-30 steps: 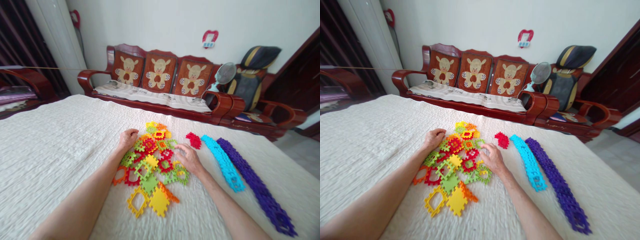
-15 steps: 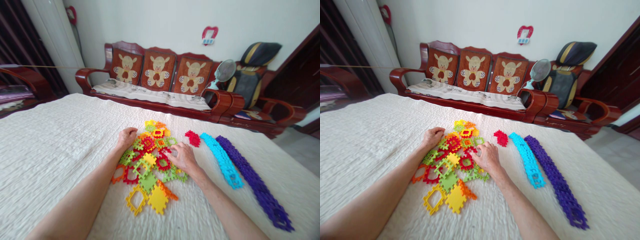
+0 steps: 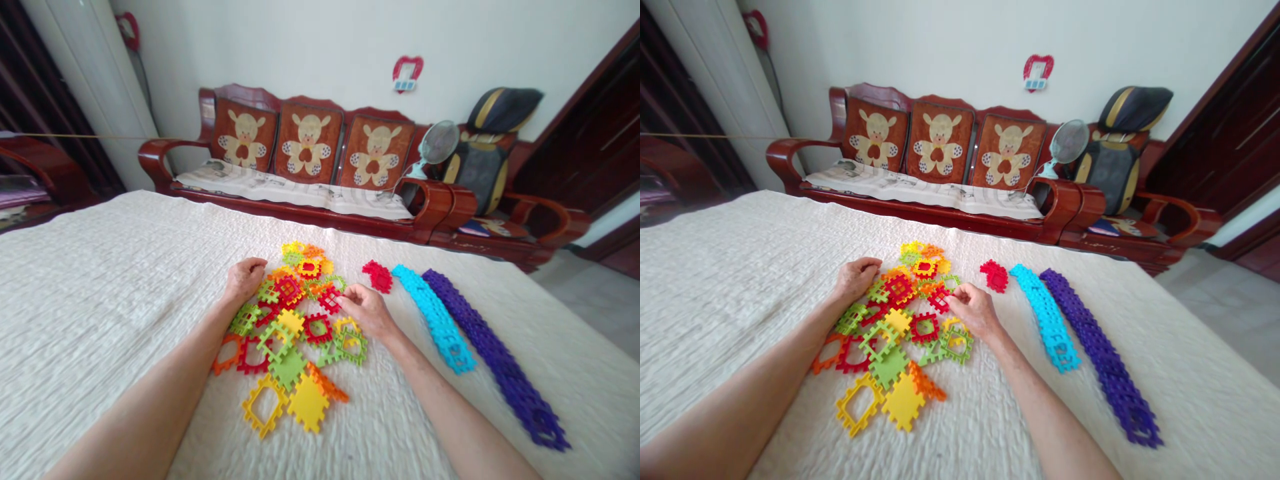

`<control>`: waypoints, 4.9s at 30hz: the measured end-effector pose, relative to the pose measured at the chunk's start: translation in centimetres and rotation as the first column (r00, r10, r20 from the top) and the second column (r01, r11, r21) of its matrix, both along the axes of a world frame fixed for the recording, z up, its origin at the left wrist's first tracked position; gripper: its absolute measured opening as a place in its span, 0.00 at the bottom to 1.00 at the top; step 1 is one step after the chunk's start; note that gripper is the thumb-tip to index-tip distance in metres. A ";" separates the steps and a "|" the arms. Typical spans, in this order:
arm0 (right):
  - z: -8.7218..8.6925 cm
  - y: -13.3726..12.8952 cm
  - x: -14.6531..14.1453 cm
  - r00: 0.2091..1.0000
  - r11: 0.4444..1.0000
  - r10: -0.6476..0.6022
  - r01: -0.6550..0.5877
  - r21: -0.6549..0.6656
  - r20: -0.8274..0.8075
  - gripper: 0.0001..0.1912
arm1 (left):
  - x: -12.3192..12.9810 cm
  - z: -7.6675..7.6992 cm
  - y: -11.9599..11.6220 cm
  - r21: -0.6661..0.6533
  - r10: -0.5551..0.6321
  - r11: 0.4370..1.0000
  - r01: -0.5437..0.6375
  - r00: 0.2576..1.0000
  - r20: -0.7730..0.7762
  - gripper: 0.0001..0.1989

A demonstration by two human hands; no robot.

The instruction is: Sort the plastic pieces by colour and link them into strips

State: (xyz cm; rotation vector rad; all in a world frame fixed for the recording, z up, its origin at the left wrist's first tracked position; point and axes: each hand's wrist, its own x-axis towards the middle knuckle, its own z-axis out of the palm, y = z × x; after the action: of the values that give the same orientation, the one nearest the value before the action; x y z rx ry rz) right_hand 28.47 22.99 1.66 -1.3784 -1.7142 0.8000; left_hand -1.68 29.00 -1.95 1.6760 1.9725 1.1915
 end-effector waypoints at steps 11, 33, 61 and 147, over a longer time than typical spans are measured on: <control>-0.3 1.0 5.6 0.976 0.896 0.079 -0.158 0.416 0.201 0.07 | -0.2 -0.1 0.1 -0.024 0.002 1.000 -0.002 1.000 0.004 0.18; 1.7 -0.7 5.0 0.783 0.951 0.138 -0.276 0.139 0.607 0.15 | -0.4 0.0 0.2 -0.066 0.031 0.997 -0.031 0.999 0.012 0.17; -0.6 2.2 8.2 0.703 0.896 -0.199 -0.152 0.417 0.683 0.24 | 0.0 0.9 -0.4 -0.068 0.020 0.997 -0.021 1.000 -0.020 0.17; -0.3 -2.4 8.7 0.827 0.933 0.122 -0.284 0.222 0.549 0.29 | -0.1 0.8 -0.3 -0.022 0.030 0.999 -0.030 1.000 -0.001 0.17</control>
State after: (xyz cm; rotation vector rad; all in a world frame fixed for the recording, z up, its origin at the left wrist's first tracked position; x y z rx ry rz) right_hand 37.20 20.55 1.39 -1.2865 -2.3342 0.2490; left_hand -1.78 28.74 -1.17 1.6422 2.0105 1.1758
